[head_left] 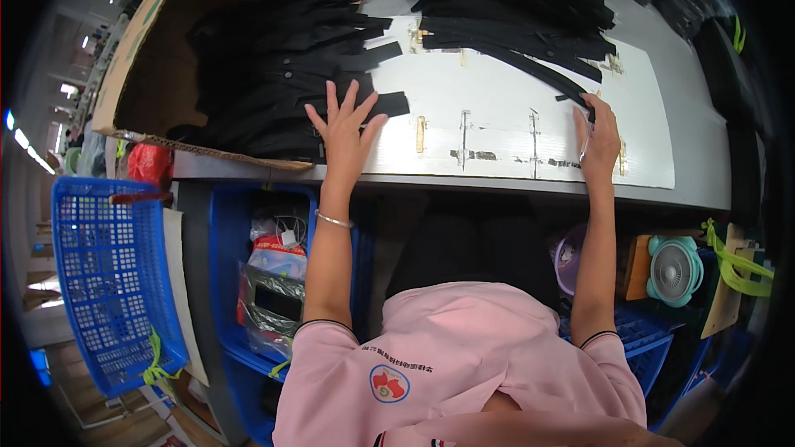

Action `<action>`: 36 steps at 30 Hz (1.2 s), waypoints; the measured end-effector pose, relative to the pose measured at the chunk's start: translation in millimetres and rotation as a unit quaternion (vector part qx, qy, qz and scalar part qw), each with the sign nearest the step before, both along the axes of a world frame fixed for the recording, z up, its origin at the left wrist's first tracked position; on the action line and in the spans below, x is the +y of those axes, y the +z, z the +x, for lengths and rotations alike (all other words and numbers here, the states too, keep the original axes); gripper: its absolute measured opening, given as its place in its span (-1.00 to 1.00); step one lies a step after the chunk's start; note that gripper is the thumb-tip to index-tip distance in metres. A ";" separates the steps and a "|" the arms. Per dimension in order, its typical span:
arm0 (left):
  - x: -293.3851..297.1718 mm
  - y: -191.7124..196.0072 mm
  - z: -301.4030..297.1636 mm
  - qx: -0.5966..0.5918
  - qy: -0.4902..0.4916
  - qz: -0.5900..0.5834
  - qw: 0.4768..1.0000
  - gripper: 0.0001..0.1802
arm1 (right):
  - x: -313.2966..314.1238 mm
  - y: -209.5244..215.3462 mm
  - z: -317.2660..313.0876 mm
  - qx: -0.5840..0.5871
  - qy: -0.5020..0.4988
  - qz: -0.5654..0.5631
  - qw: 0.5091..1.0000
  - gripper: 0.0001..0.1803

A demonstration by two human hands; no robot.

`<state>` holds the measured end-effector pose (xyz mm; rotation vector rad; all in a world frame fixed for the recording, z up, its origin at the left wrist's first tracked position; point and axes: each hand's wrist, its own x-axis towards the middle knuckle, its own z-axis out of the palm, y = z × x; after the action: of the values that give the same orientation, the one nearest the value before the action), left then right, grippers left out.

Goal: Marking and organizing black zipper strips at a workstation.

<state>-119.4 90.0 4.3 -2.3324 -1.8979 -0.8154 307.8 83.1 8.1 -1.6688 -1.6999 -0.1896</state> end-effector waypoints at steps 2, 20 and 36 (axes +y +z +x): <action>-7.9 2.4 4.2 -0.021 0.006 0.040 0.999 -0.68 | -1.0 3.6 0.1 -0.001 0.002 -0.013 1.000 -0.69; -17.6 -4.6 179.3 -0.076 -0.216 -0.019 0.973 -0.54 | -68.7 -0.6 -72.3 0.026 0.191 -0.056 0.980 -0.57; -78.9 1.1 133.2 0.020 -0.084 -0.088 0.992 -0.29 | -96.6 -17.2 68.6 -0.012 -0.007 -0.028 1.000 -0.75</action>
<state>13.8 11.0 5.4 -2.6194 -1.8475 -0.6299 376.4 -13.4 -9.1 -1.7249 -1.7271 -0.1716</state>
